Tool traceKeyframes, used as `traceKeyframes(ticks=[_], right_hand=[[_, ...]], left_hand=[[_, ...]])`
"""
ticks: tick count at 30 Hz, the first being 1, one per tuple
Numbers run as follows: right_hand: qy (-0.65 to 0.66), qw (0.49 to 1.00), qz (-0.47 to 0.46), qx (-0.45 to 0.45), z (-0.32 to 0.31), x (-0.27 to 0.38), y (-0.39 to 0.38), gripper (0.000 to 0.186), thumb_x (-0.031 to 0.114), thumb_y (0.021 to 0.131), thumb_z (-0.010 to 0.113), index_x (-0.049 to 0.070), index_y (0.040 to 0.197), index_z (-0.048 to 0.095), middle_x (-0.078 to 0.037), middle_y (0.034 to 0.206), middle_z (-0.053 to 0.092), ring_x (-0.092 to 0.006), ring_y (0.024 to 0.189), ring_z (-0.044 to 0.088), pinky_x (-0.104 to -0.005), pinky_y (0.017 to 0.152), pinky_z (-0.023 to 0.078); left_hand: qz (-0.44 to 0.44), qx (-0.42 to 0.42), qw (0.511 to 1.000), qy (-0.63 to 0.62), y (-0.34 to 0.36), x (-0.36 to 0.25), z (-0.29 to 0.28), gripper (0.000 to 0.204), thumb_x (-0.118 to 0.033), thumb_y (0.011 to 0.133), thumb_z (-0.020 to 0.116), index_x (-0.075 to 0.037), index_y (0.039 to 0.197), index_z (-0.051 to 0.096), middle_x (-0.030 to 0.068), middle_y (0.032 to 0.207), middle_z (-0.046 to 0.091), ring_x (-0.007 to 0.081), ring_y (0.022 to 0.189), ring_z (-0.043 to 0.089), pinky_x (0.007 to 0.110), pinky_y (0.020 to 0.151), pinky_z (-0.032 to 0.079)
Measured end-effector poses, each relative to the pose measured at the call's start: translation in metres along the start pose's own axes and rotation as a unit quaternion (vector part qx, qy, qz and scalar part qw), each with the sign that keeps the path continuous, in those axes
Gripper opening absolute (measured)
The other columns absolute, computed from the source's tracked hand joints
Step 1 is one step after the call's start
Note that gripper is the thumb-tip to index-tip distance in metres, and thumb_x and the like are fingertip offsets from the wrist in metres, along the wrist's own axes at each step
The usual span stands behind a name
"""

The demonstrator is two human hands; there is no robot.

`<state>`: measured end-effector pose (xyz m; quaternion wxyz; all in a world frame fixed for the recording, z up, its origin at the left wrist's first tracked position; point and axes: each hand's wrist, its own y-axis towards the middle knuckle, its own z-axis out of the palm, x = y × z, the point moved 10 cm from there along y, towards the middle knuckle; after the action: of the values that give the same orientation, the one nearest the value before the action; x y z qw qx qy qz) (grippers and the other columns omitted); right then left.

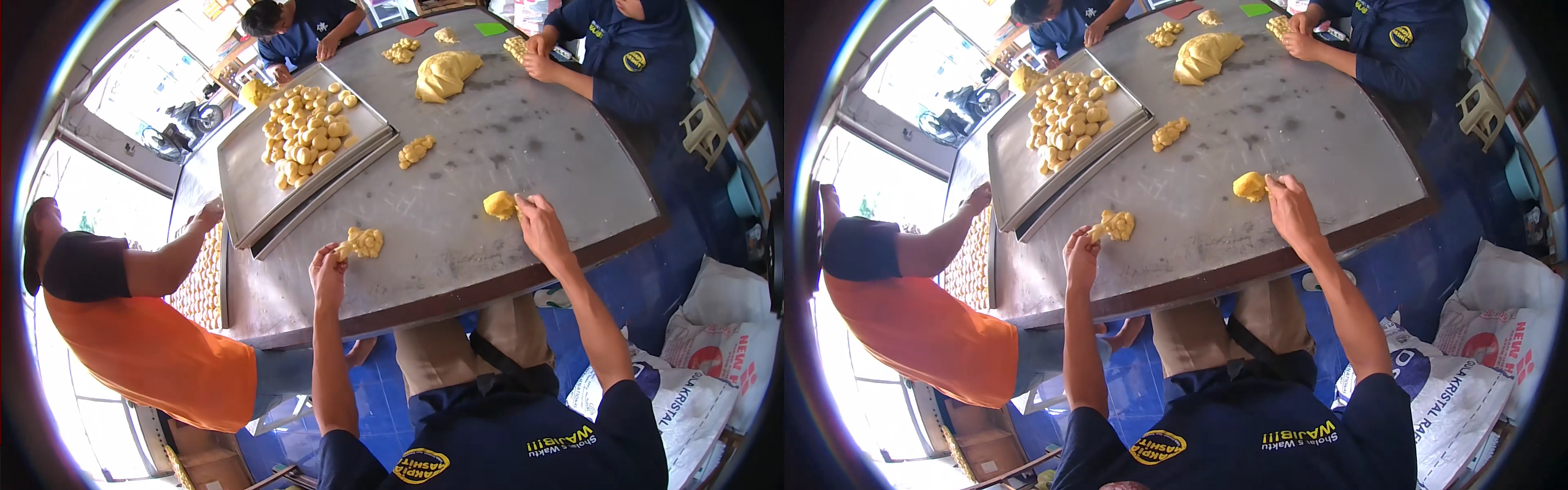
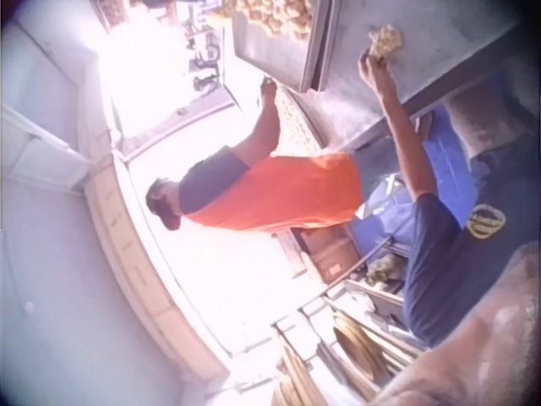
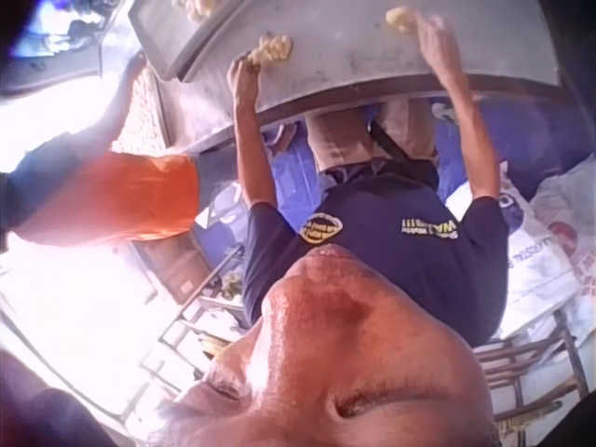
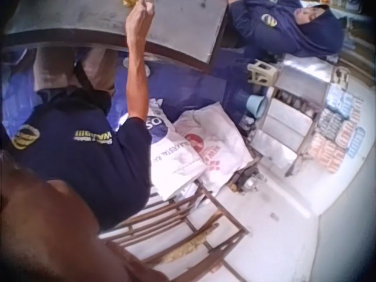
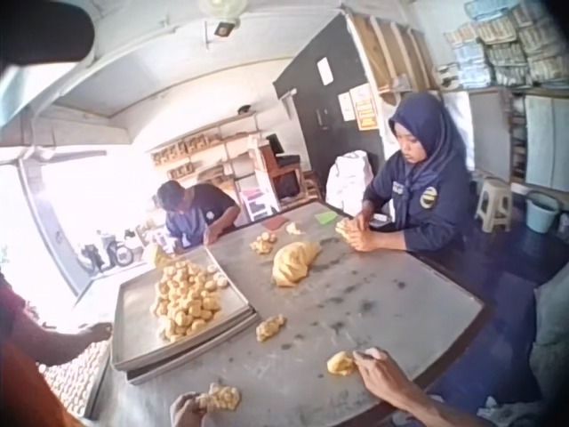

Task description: The person prepares pastries by pinching portions from dough and filling mounds, flattening dough pieces, wrapping filling inside them, and shaping them into balls by hand.

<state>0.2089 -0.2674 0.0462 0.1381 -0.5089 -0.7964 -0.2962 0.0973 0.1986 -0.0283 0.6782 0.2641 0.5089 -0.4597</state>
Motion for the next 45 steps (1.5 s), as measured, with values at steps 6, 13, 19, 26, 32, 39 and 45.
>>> traceKeyframes(ticks=[6, 13, 19, 26, 32, 39, 45], right_hand=[[-0.017, 0.999, -0.010, -0.037, -0.008, -0.002, -0.024, 0.047, 0.000, 0.094, 0.063, -0.004, 0.140, 0.057, -0.022, 0.122, 0.057, -0.0389, 0.111, 0.059, -0.0440, 0.096, 0.050], [-0.056, 0.996, 0.017, -0.068, -0.002, -0.005, -0.010, 0.046, 0.001, 0.092, 0.064, -0.008, 0.137, 0.057, -0.024, 0.130, 0.055, -0.0402, 0.121, 0.054, -0.0456, 0.103, 0.047], [-0.122, 0.990, -0.064, -0.027, 0.010, 0.014, -0.028, 0.044, -0.001, 0.091, 0.063, -0.007, 0.135, 0.059, -0.022, 0.133, 0.058, -0.0391, 0.116, 0.057, -0.0443, 0.101, 0.049], [0.054, 0.988, -0.026, -0.144, -0.007, 0.003, 0.012, 0.028, 0.002, 0.089, 0.069, 0.000, 0.116, 0.074, -0.015, 0.112, 0.072, -0.0339, 0.097, 0.065, -0.0418, 0.094, 0.052], [-0.030, 0.997, -0.075, 0.003, 0.008, -0.006, 0.024, 0.026, 0.001, 0.088, 0.068, 0.001, 0.112, 0.075, -0.015, 0.101, 0.070, -0.0341, 0.093, 0.064, -0.0408, 0.086, 0.054], [-0.125, 0.990, 0.021, -0.061, 0.006, -0.055, 0.029, 0.060, -0.006, 0.089, 0.058, -0.006, 0.148, 0.044, -0.026, 0.137, 0.054, -0.0403, 0.124, 0.054, -0.0433, 0.103, 0.052], [-0.079, 0.993, -0.090, -0.018, 0.024, 0.002, -0.012, 0.050, -0.007, 0.092, 0.053, -0.005, 0.142, 0.053, -0.026, 0.147, 0.053, -0.0399, 0.131, 0.056, -0.0436, 0.106, 0.051]], left_hand=[[0.032, 0.018, 0.997, 0.065, -0.009, -0.006, 0.017, 0.023, -0.014, 0.103, 0.065, 0.002, 0.120, 0.064, 0.0032, 0.094, 0.065, 0.0065, 0.073, 0.056, 0.021, 0.061, 0.043], [0.058, 0.059, 0.979, 0.185, 0.006, -0.024, 0.065, 0.027, -0.023, 0.106, 0.063, 0.000, 0.117, 0.071, -0.0022, 0.081, 0.063, 0.0053, 0.069, 0.054, 0.021, 0.062, 0.043], [0.166, -0.023, 0.899, 0.405, 0.018, -0.056, 0.064, 0.021, -0.023, 0.098, 0.072, -0.002, 0.105, 0.074, 0.0044, 0.082, 0.068, 0.0137, 0.073, 0.061, 0.031, 0.068, 0.050], [0.265, -0.114, 0.730, 0.619, -0.010, -0.046, 0.063, 0.026, -0.027, 0.095, 0.074, -0.001, 0.099, 0.071, 0.0148, 0.086, 0.072, 0.0280, 0.078, 0.069, 0.042, 0.074, 0.053], [0.100, -0.148, 0.879, 0.441, -0.016, -0.023, 0.048, 0.025, -0.024, 0.096, 0.075, 0.000, 0.097, 0.069, 0.0123, 0.081, 0.070, 0.0212, 0.073, 0.067, 0.036, 0.066, 0.052], [0.153, -0.107, 0.838, 0.512, -0.007, -0.023, 0.038, 0.021, -0.020, 0.094, 0.074, 0.000, 0.099, 0.070, 0.0142, 0.083, 0.072, 0.0253, 0.074, 0.068, 0.038, 0.072, 0.054], [0.244, 0.032, 0.740, 0.626, -0.042, -0.031, 0.072, 0.025, -0.004, 0.094, 0.057, -0.001, 0.116, 0.067, 0.0209, 0.105, 0.072, 0.0372, 0.101, 0.068, 0.047, 0.091, 0.052]])
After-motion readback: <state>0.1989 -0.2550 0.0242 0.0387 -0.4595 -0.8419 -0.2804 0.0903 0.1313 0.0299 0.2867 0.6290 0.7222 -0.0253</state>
